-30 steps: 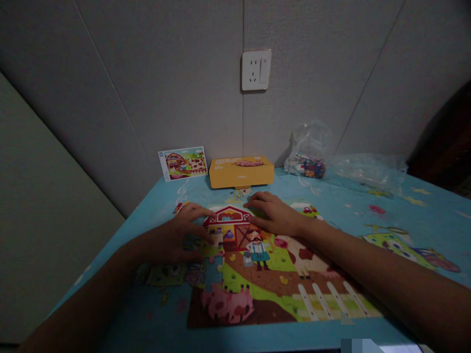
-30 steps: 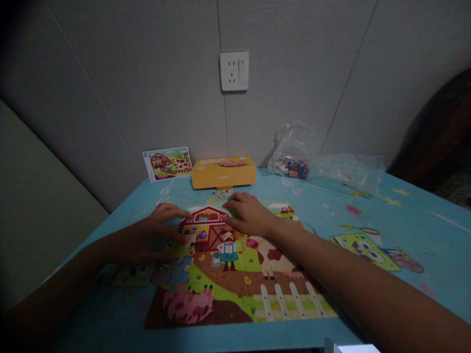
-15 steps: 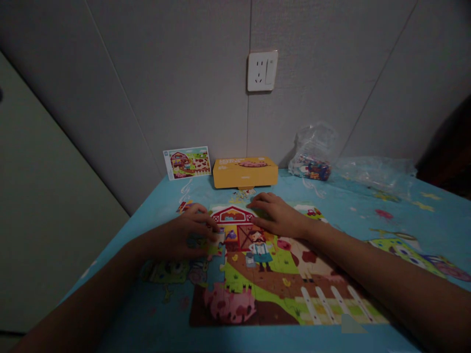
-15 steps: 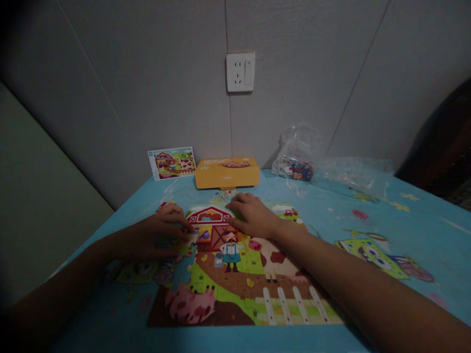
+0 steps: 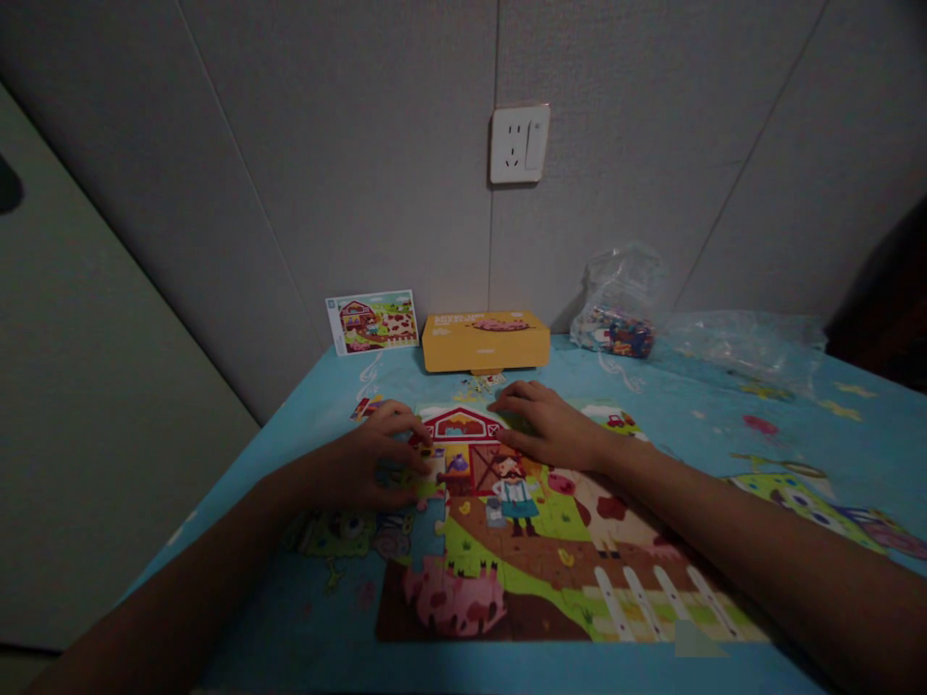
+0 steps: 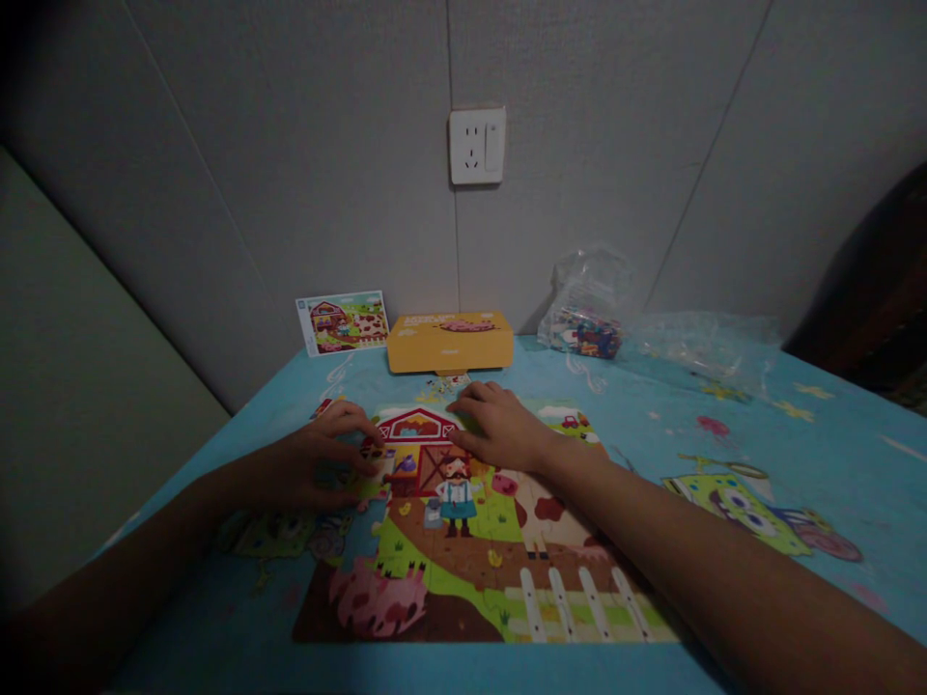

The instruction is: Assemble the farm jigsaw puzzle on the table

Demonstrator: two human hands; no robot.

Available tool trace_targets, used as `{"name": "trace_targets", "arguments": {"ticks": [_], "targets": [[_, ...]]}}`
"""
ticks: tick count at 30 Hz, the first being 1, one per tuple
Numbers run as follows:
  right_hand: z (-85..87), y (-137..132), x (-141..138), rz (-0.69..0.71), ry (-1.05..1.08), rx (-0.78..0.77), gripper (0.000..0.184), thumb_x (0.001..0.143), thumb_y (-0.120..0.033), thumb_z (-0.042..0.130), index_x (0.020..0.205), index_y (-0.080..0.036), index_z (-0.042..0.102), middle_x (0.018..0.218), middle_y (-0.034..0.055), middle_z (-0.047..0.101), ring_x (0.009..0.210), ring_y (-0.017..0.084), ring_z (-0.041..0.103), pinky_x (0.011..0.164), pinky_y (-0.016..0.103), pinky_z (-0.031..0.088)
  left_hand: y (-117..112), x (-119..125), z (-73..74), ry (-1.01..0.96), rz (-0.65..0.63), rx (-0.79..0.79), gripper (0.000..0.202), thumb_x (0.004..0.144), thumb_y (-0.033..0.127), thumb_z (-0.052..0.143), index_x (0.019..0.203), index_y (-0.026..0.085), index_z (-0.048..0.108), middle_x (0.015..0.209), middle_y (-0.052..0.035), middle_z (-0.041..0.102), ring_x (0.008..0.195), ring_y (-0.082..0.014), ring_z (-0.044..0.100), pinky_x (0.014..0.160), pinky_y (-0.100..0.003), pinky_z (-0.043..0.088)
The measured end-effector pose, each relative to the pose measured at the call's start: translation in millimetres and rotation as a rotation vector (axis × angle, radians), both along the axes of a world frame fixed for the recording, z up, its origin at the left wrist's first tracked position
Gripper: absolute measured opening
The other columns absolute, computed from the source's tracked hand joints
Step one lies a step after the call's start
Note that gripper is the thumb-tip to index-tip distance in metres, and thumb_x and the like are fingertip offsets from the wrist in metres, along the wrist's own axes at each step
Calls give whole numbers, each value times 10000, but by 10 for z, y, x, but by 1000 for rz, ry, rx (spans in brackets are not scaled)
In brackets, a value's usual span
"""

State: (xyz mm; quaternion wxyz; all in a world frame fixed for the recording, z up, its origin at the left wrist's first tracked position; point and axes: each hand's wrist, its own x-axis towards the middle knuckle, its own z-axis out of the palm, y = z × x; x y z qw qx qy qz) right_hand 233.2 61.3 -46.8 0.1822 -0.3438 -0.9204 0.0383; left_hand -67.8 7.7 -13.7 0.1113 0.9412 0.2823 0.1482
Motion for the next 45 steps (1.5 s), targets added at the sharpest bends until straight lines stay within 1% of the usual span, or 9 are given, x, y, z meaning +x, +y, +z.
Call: {"name": "trace_targets", "arguments": {"ticks": [3, 6, 11, 16, 20, 25, 30, 36, 45], "targets": [[0, 3, 0, 6, 5, -3, 372, 922, -375, 543, 1196, -142, 638, 1115, 155, 596, 1039, 283, 549, 914, 458, 457, -2, 11, 16, -64, -38, -14, 213, 800, 249, 691, 1009, 219, 708, 1028, -66, 683, 1037, -222, 550, 929, -373, 437], [-10, 13, 5, 21, 9, 0, 374, 925, -376, 536, 1194, -137, 636, 1115, 156, 597, 1038, 280, 547, 914, 456, 456, 26, 5, 14, -154, -39, 5, 184, 851, 181, 594, 1012, 178, 684, 891, -64, 699, 868, -175, 606, 804, -300, 483], [-22, 23, 10, 14, -1, -9, 384, 924, -383, 533, 1202, -138, 632, 1122, 154, 588, 1038, 278, 545, 917, 456, 449, 23, 10, 26, -241, -15, 83, 171, 907, 144, 509, 891, 154, 680, 790, -47, 686, 702, -121, 617, 673, -226, 475], [-17, 19, 7, 7, -1, -9, 387, 926, -389, 529, 1200, -138, 635, 1116, 151, 586, 1039, 275, 540, 926, 452, 441, -151, 89, 104, -190, -151, -200, 102, 822, 200, 684, 905, 199, 743, 910, -51, 681, 791, -137, 636, 712, -233, 503], [-23, 25, 8, 10, 3, -2, 389, 923, -387, 533, 1208, -140, 629, 1116, 151, 585, 1038, 277, 536, 921, 457, 440, -209, 100, 99, 11, -101, -348, 208, 705, 283, 814, 909, 273, 774, 1115, -41, 594, 928, -168, 595, 798, -262, 511], [-19, 23, 4, 5, -4, -8, 389, 923, -387, 531, 1207, -142, 633, 1120, 152, 585, 1046, 280, 535, 922, 460, 443, -193, 81, 91, 69, -65, -386, 315, 669, 297, 844, 972, 302, 758, 1253, -24, 519, 1066, -201, 557, 938, -309, 482], [-22, 26, 7, 6, -7, -6, 391, 924, -388, 531, 1205, -138, 635, 1119, 156, 587, 1041, 284, 540, 916, 466, 448, -236, 134, 159, 75, -96, -433, 196, 748, 196, 764, 934, 257, 755, 1128, -27, 553, 967, -151, 573, 861, -251, 491], [-38, 39, 13, 11, 2, 0, 407, 928, -419, 525, 1206, -142, 634, 1114, 158, 589, 1034, 288, 541, 910, 477, 448, -262, 149, 156, 50, -115, -426, 68, 807, 192, 694, 826, 224, 751, 1051, -20, 544, 854, -109, 561, 792, -223, 479], [-26, 33, 6, 6, -5, -12, 406, 928, -402, 524, 1217, -135, 625, 1118, 155, 583, 1044, 286, 538, 918, 472, 445, -229, 132, 123, 64, -96, -411, 81, 743, 213, 779, 818, 229, 751, 1094, -18, 545, 966, -146, 558, 848, -244, 471]]}}
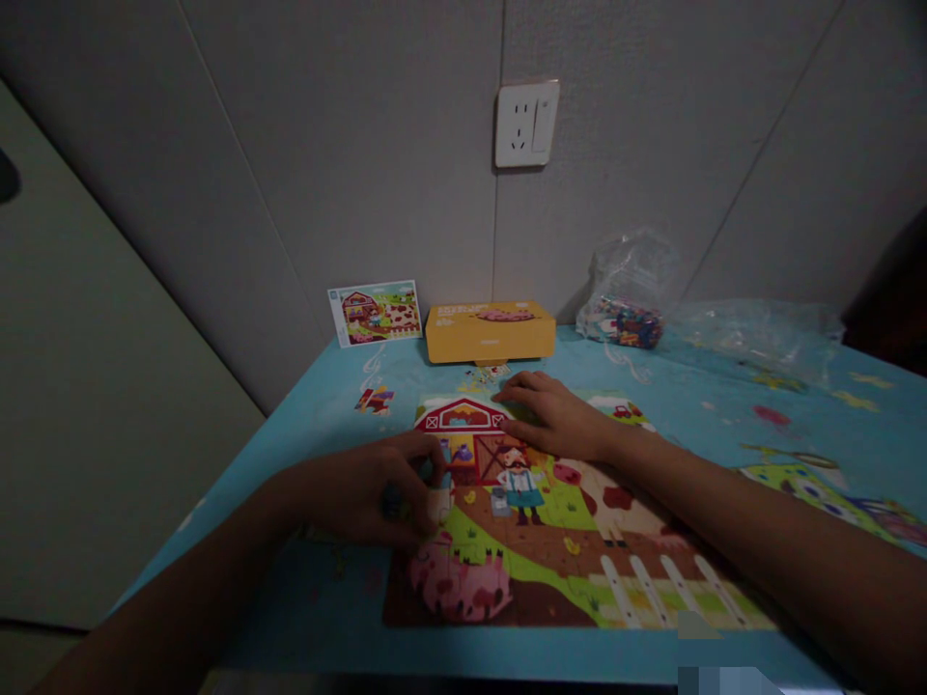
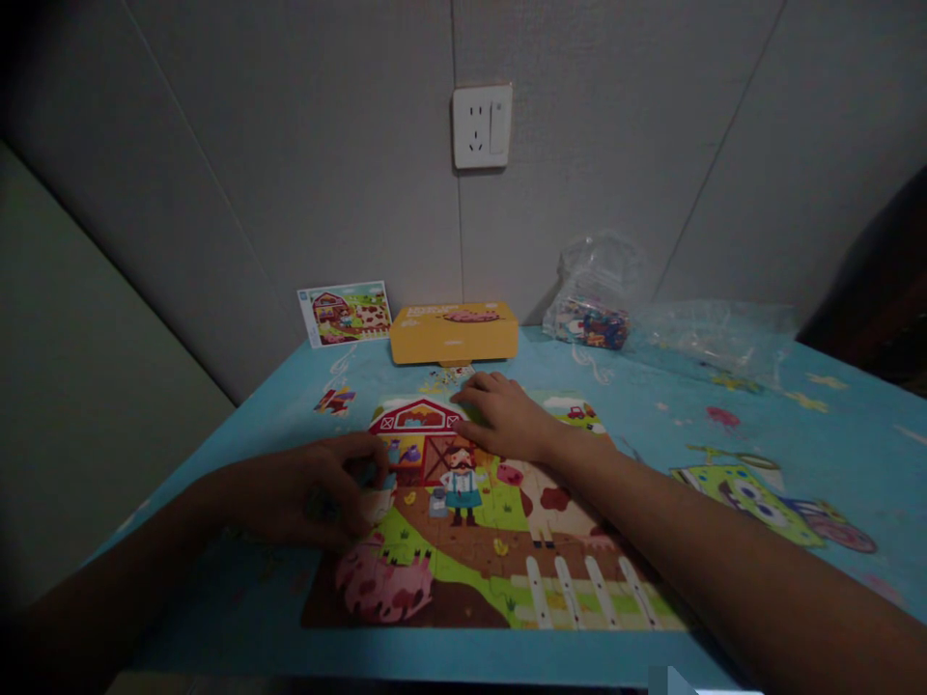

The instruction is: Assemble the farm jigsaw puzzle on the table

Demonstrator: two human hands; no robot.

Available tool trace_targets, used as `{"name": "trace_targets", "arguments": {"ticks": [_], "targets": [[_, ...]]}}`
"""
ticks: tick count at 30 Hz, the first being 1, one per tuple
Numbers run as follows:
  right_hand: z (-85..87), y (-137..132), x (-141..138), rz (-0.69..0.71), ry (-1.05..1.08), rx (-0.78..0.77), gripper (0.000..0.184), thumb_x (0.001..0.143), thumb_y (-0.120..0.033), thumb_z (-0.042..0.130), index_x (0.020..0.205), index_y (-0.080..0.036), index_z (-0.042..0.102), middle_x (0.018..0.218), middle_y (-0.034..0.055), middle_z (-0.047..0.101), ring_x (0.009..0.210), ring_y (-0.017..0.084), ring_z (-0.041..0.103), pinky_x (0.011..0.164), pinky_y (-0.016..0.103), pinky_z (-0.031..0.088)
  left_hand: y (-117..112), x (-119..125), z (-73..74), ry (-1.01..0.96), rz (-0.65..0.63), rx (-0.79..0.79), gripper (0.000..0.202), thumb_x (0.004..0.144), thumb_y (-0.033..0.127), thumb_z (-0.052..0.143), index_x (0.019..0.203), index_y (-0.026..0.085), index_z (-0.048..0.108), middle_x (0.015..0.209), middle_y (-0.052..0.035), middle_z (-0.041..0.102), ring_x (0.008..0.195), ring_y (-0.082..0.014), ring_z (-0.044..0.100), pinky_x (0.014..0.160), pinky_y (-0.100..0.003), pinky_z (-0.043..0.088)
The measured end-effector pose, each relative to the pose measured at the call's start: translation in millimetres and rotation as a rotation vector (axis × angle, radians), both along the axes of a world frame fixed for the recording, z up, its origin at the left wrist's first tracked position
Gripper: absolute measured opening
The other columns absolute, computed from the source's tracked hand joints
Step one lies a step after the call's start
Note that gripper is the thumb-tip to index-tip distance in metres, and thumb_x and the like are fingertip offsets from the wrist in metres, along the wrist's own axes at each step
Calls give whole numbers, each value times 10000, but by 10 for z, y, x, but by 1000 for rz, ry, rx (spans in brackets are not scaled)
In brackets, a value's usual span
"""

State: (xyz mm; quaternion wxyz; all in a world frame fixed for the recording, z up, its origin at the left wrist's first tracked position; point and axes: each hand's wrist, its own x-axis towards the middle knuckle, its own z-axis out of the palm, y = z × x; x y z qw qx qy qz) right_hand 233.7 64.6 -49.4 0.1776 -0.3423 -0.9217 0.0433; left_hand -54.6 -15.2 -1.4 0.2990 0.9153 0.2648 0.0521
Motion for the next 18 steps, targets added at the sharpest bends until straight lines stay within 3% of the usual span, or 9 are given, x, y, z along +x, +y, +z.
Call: {"name": "trace_targets", "arguments": {"ticks": [10, 12, 14, 16, 18], "targets": [[1, 0, 8, 16, 11, 10, 400, 933, -400, 515, 1209, -132, 624, 1111, 157, 584, 1038, 282, 538, 923, 474, 448, 20, -36, 12, -27, -15, 130, 57, 807, 277, 722, 823, 287, 776, 1136, -33, 550, 1019, -177, 539, 912, -293, 450], [7, -3, 5, 22, 10, 12, 402, 936, -402, 508, 1206, -128, 623, 1112, 162, 587, 1038, 286, 538, 921, 482, 450, 134, -129, 4, -79, 124, 259, 134, 865, 306, 643, 884, 269, 771, 1097, -53, 574, 992, -183, 549, 886, -305, 457], [9, -5, 3, 24, 10, 15, 397, 937, -407, 504, 1201, -136, 623, 1115, 161, 590, 1037, 287, 539, 917, 486, 452, 288, -271, -38, -115, 411, 444, 237, 906, 331, 556, 1000, 222, 744, 1034, -77, 595, 968, -201, 557, 893, -342, 459], [9, -7, 1, 21, 8, 17, 389, 938, -408, 507, 1199, -144, 625, 1115, 156, 592, 1035, 283, 542, 916, 480, 454, 436, -425, -104, -7, 670, 565, 380, 891, 411, 547, 1160, 180, 686, 1118, -114, 588, 1074, -266, 529, 979, -424, 422], [10, -10, 1, 17, 5, 17, 388, 940, -405, 507, 1199, -142, 627, 1111, 155, 592, 1035, 279, 544, 917, 471, 455, 537, -541, -174, 165, 758, 534, 578, 851, 493, 568, 1296, 125, 597, 1235, -168, 552, 1159, -331, 488, 1032, -488, 381]]}}
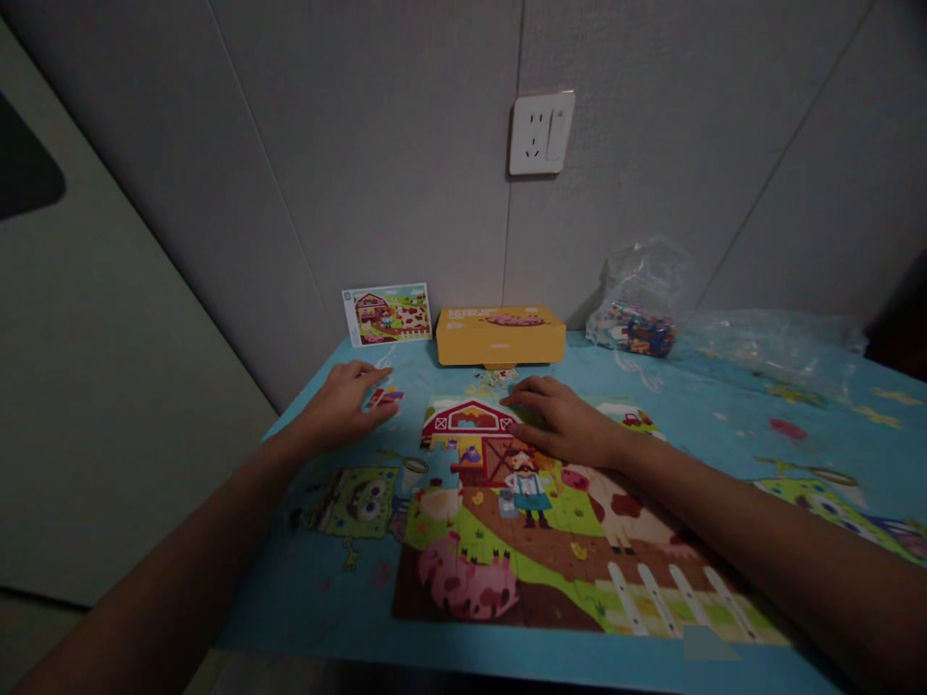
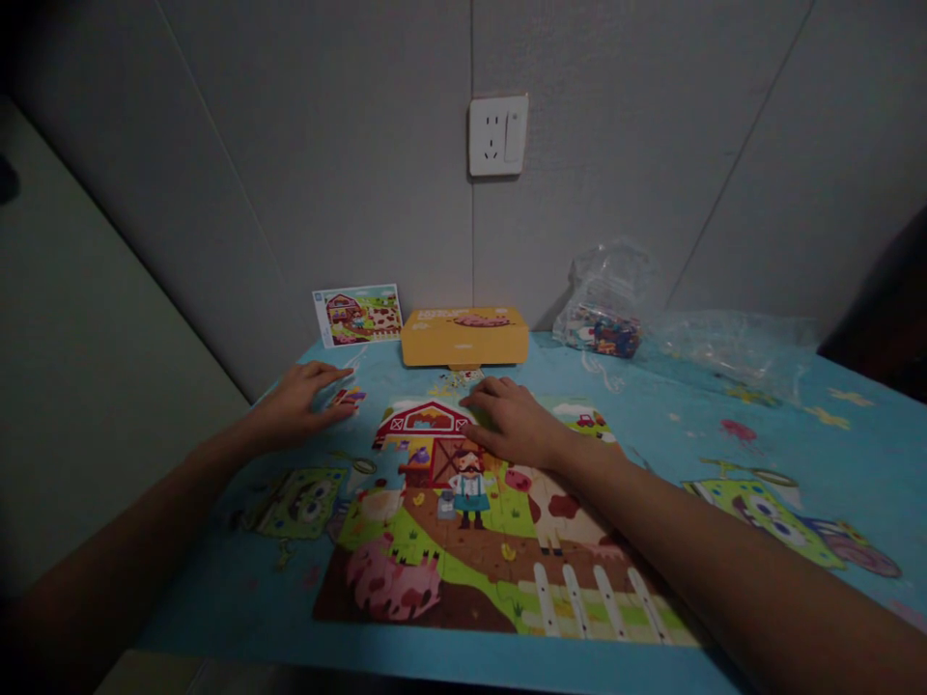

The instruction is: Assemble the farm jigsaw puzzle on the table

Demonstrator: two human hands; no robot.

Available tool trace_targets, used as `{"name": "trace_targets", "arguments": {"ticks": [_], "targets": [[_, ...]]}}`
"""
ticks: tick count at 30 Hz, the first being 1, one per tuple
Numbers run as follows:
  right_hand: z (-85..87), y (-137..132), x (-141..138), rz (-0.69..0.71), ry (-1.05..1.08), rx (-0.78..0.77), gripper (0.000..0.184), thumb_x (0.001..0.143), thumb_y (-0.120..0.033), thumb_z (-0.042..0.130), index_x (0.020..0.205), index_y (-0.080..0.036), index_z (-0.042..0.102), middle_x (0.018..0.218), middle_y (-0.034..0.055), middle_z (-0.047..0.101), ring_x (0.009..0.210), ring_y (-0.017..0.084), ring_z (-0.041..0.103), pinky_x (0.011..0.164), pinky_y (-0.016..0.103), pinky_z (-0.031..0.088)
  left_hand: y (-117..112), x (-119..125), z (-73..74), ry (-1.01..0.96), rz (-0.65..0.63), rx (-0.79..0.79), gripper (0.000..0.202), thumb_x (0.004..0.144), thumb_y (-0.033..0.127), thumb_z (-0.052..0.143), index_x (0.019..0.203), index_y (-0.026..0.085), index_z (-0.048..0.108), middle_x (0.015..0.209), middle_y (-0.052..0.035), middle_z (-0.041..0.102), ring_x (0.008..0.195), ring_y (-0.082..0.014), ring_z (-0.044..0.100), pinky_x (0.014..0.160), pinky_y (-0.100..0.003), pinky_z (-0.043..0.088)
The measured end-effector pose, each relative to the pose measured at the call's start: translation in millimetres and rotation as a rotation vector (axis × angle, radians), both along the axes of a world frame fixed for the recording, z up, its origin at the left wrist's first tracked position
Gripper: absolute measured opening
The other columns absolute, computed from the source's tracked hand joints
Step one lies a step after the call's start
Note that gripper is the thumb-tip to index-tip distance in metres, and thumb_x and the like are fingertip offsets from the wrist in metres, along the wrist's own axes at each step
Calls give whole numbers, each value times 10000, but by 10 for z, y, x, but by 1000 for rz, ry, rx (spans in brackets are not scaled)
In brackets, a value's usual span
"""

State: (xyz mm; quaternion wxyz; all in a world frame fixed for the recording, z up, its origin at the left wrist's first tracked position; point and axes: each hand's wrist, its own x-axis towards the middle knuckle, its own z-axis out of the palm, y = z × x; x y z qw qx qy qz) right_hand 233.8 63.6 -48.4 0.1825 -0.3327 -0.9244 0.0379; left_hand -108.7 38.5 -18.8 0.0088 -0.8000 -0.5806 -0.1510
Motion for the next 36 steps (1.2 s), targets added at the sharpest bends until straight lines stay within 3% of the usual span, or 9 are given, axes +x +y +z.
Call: {"name": "trace_targets", "arguments": {"ticks": [4, 7, 13, 18, 22, 25, 29, 32, 36], "targets": [[4, -9, -2, -1, 0, -10, 392, 939, -395, 509, 1201, -129, 630, 1113, 163, 590, 1038, 281, 546, 916, 469, 456, 43, -39, -63, 71, -5, -193, 538, 865, 466, 522, 1272, 127, 615, 1268, -176, 557, 1185, -324, 508, 1041, -455, 390], [3, -12, -5, -5, 7, -7, 389, 941, -398, 506, 1194, -132, 633, 1107, 160, 591, 1035, 278, 546, 918, 469, 455, 22, 11, -45, 15, -1, -203, 521, 844, 449, 539, 1244, 125, 622, 1243, -156, 603, 1164, -294, 554, 1033, -396, 410], [-2, -7, -1, 3, 16, 1, 377, 937, -405, 517, 1192, -151, 629, 1108, 148, 591, 1041, 274, 547, 922, 466, 455, -1, 74, 15, -74, 122, -235, 695, 739, 556, 637, 1256, 93, 595, 1289, -176, 605, 1145, -333, 580, 965, -393, 455], [7, -9, -3, -2, 15, -10, 381, 938, -402, 517, 1197, -145, 628, 1112, 154, 591, 1047, 278, 545, 924, 467, 453, -117, 275, 72, -427, -18, -305, 390, 808, 500, 591, 928, 137, 667, 840, -52, 691, 748, -202, 634, 643, -282, 487], [22, -20, -10, -4, 13, -9, 362, 932, -393, 526, 1189, -161, 630, 1106, 147, 594, 1029, 275, 549, 906, 463, 457, -290, 507, 34, -704, -219, -458, 488, 785, 422, 669, 1192, 166, 589, 804, -5, 668, 666, -145, 600, 574, -237, 459], [34, -29, -16, -8, 7, -13, 362, 935, -389, 516, 1188, -158, 629, 1112, 149, 589, 1025, 275, 548, 903, 466, 456, -378, 619, -26, -510, -355, -409, 525, 800, 375, 682, 1289, 221, 565, 872, 5, 672, 708, -134, 577, 628, -241, 450], [38, -32, -19, -13, 0, -17, 371, 936, -383, 516, 1201, -146, 624, 1116, 152, 588, 1026, 275, 546, 909, 464, 453, -374, 625, -55, -283, -365, -313, 443, 856, 361, 636, 1273, 219, 594, 992, -35, 670, 817, -171, 575, 735, -288, 455], [35, -32, -20, -9, -5, -9, 359, 933, -381, 521, 1182, -149, 634, 1110, 149, 590, 1024, 274, 547, 905, 462, 455, -337, 571, -38, -206, -409, -247, 355, 859, 334, 642, 1186, 198, 650, 1030, -70, 616, 945, -207, 556, 835, -326, 453], [32, -34, -21, -16, 3, -5, 360, 930, -389, 522, 1182, -158, 633, 1118, 148, 592, 1030, 275, 546, 901, 463, 457, -328, 532, -34, -194, -449, -287, 293, 840, 312, 671, 1111, 205, 688, 1062, -67, 553, 957, -197, 543, 841, -315, 463]]}}
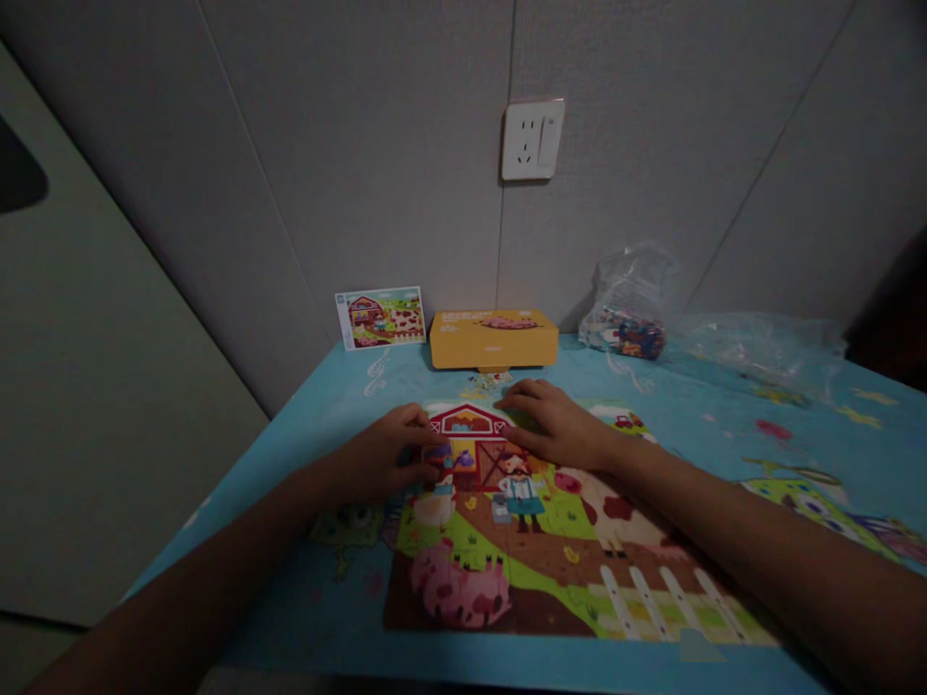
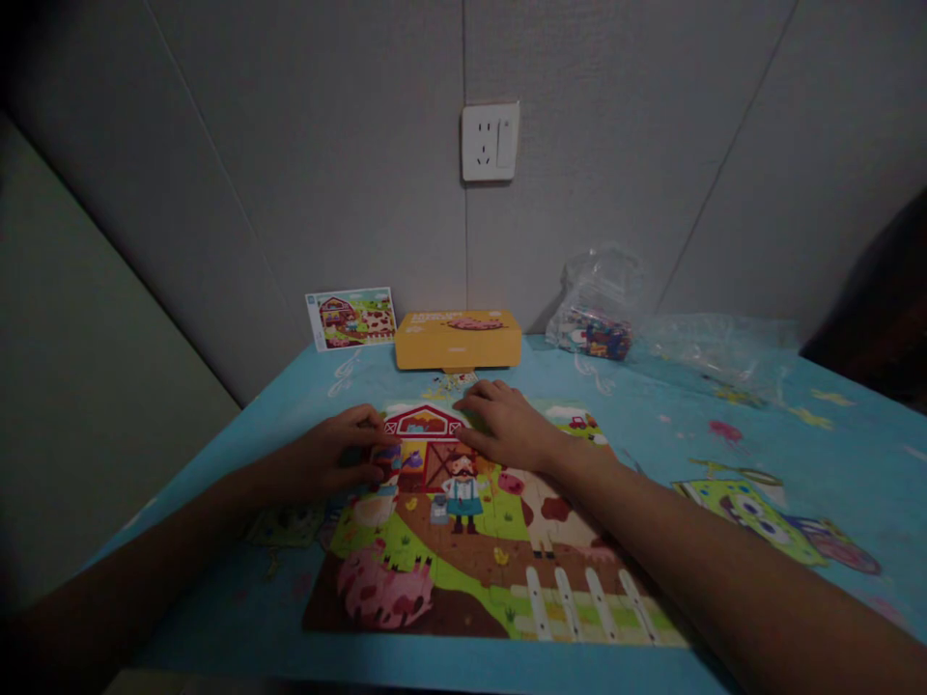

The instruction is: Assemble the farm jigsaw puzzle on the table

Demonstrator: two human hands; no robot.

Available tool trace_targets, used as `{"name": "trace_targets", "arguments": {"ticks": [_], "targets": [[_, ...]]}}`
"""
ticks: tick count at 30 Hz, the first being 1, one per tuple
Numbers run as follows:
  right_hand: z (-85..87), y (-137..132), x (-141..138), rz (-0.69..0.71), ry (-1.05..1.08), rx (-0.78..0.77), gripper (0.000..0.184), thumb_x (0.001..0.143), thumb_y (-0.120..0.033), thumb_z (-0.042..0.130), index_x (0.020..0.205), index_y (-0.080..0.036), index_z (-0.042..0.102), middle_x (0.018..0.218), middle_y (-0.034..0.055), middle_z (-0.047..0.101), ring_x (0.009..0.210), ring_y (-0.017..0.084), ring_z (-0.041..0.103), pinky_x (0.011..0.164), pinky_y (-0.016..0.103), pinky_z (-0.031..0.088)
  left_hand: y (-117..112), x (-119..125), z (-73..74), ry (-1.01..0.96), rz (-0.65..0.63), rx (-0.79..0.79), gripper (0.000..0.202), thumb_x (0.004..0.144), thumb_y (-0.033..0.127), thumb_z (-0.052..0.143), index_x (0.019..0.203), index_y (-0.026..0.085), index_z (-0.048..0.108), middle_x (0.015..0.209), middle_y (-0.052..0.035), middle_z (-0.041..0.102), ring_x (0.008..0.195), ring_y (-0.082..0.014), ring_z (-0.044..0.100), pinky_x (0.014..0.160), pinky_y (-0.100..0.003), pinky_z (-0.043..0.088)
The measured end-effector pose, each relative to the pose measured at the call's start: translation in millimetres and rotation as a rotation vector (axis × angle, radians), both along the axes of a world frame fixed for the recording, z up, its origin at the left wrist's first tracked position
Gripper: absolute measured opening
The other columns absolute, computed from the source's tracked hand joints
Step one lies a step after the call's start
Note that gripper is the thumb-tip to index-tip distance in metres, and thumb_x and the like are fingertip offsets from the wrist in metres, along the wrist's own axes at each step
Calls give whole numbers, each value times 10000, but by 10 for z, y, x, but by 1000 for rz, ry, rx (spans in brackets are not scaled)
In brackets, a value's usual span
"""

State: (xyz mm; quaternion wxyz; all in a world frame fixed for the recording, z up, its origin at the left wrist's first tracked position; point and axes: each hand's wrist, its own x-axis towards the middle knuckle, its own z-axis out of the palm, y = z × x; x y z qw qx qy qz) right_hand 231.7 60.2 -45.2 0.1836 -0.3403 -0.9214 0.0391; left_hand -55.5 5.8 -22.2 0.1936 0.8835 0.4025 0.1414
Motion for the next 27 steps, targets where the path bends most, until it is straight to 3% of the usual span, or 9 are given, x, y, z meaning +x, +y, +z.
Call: {"name": "trace_targets", "arguments": {"ticks": [9, 15, 23, 27], "targets": [[-25, 16, 9, 10, 4, 18, 377, 938, -397, 513, 1192, -146, 632, 1109, 151, 596, 1029, 275, 552, 907, 458, 458, -23, 1, 36, 49, -76, -13, 263, 910, 379, 577, 1062, 217, 719, 999, -52, 542, 878, -170, 535, 793, -303, 458], [-15, 11, 6, 3, -2, 5, 373, 932, -393, 526, 1184, -141, 634, 1109, 153, 593, 1034, 277, 553, 910, 457, 461, -25, -5, 67, 23, -80, -48, 315, 831, 382, 673, 1094, 209, 685, 1025, -46, 534, 900, -179, 538, 780, -296, 459], [-13, 11, 1, -4, -3, -2, 381, 934, -391, 518, 1198, -142, 632, 1127, 157, 591, 1039, 283, 552, 912, 473, 457, -37, 44, -5, -88, 32, -43, 340, 772, 325, 715, 1072, 189, 628, 1043, -52, 539, 929, -193, 544, 814, -324, 477], [-22, 19, 7, 4, 3, -3, 377, 931, -390, 524, 1187, -138, 638, 1118, 159, 592, 1032, 283, 555, 910, 476, 459, 8, 44, -53, -303, 150, -173, 214, 824, 356, 641, 908, 159, 640, 917, -36, 581, 729, -138, 577, 676, -279, 497]]}}
